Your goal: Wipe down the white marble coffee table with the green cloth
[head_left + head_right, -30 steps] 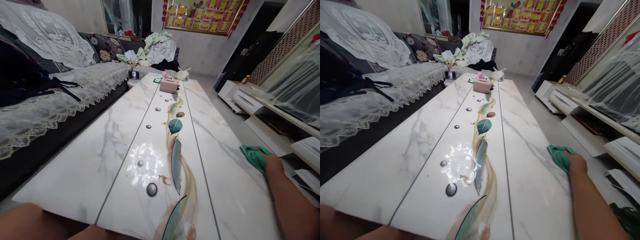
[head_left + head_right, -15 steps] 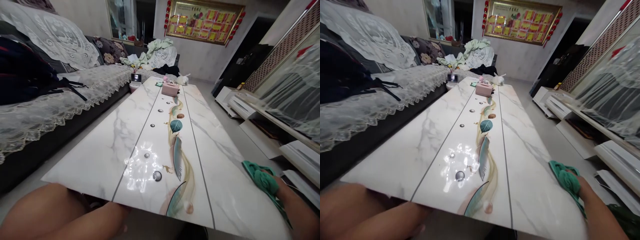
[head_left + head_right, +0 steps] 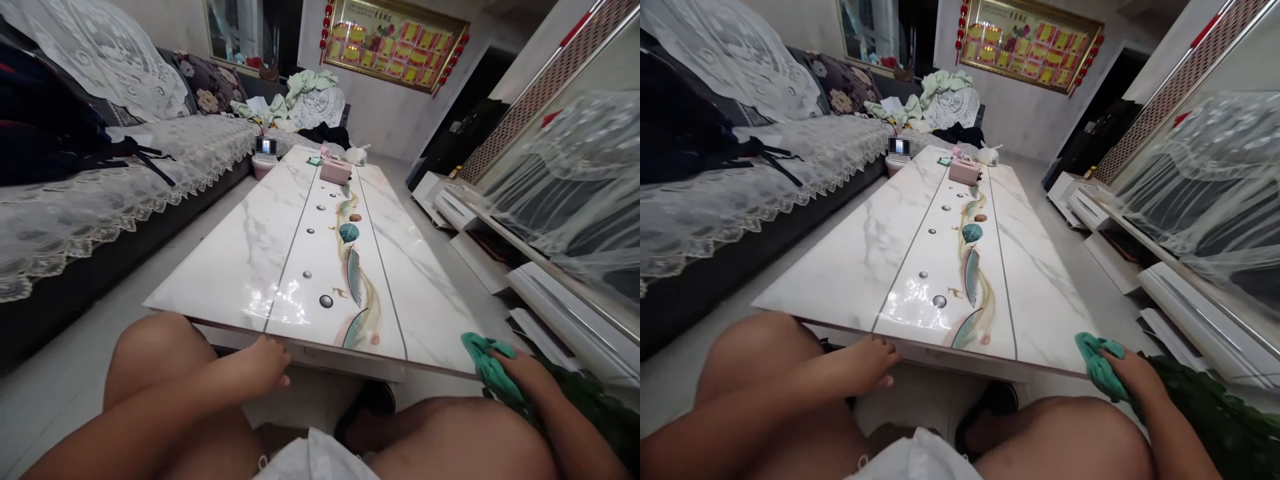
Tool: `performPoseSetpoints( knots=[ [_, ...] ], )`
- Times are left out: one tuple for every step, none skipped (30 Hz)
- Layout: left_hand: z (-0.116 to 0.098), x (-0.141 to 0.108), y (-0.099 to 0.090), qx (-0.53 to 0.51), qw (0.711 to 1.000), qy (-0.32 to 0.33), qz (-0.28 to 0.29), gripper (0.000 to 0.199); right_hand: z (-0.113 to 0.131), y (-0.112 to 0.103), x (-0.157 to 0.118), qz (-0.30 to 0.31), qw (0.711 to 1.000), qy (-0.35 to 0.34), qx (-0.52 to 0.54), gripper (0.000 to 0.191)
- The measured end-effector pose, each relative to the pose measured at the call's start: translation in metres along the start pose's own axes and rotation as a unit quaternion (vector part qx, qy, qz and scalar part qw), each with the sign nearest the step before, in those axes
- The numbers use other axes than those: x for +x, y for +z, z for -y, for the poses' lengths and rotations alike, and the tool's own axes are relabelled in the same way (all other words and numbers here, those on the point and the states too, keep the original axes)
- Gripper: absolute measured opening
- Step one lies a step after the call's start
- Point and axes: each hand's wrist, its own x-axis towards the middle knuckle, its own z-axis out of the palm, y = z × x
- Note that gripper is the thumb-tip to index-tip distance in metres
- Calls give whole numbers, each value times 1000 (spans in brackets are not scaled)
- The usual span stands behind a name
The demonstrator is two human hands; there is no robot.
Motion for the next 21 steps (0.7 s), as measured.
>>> performPoseSetpoints(
  knots=[
    [-2,-3,-4,0,1000,1,4,37,4,2,-10,-5,1000,-5,2,26],
    [-4,-6,-7,-1,1000,3,8,36,10,4,-20,-8,1000,-14,2,26],
    [-6,-8,-10,-2,1000,4,11,35,18,6,-28,-9,999,-31,0,26],
    [-7,-10,-12,-4,1000,5,14,35,27,8,-36,-7,999,-52,-6,26],
    [-9,-12,-13,-6,1000,5,16,35,38,10,-42,-3,997,-76,-14,25],
    [-10,-13,-14,-7,1000,4,19,35,48,12,-45,4,995,-102,-25,25],
    [-11,-13,-14,-9,1000,3,22,36,59,13,-46,9,992,-124,-37,24],
    [-12,-14,-15,-11,1000,1,26,37,70,14,-44,10,989,-137,-48,24],
    [-13,-14,-15,-14,999,-1,32,38,80,15,-39,8,988,-141,-57,23],
    [-13,-14,-15,-18,999,-4,37,39,90,15,-31,3,988,-139,-63,24],
    [-13,-14,-15,-23,999,-7,43,40,98,14,-21,-5,989,-131,-66,26],
    [-13,-14,-16,-28,998,-9,48,41,107,13,-9,-15,990,-118,-69,29],
    [-12,-14,-17,-34,998,-11,52,42,116,12,4,-26,992,-103,-72,33],
    [-12,-14,-19,-40,998,-13,56,44,125,10,18,-35,993,-88,-77,37],
    [-11,-14,-21,-44,997,-14,59,45,134,9,33,-42,993,-75,-82,41],
    [-9,-13,-23,-46,997,-17,63,46,143,7,48,-47,993,-65,-85,44],
    [-8,-13,-24,-50,996,-22,67,47,152,6,63,-50,993,-58,-87,45],
    [-6,-11,-24,-58,995,-28,73,49,161,4,77,-54,993,-52,-88,45],
    [-4,-9,-22,-69,993,-36,85,52,170,3,91,-59,993,-48,-88,46],
    [-2,-6,-17,-82,991,-42,96,57,178,2,104,-66,993,-47,-88,46],
    [0,-2,-9,-98,988,-46,107,60,186,1,117,-74,992,-57,-88,47]
  ],
)
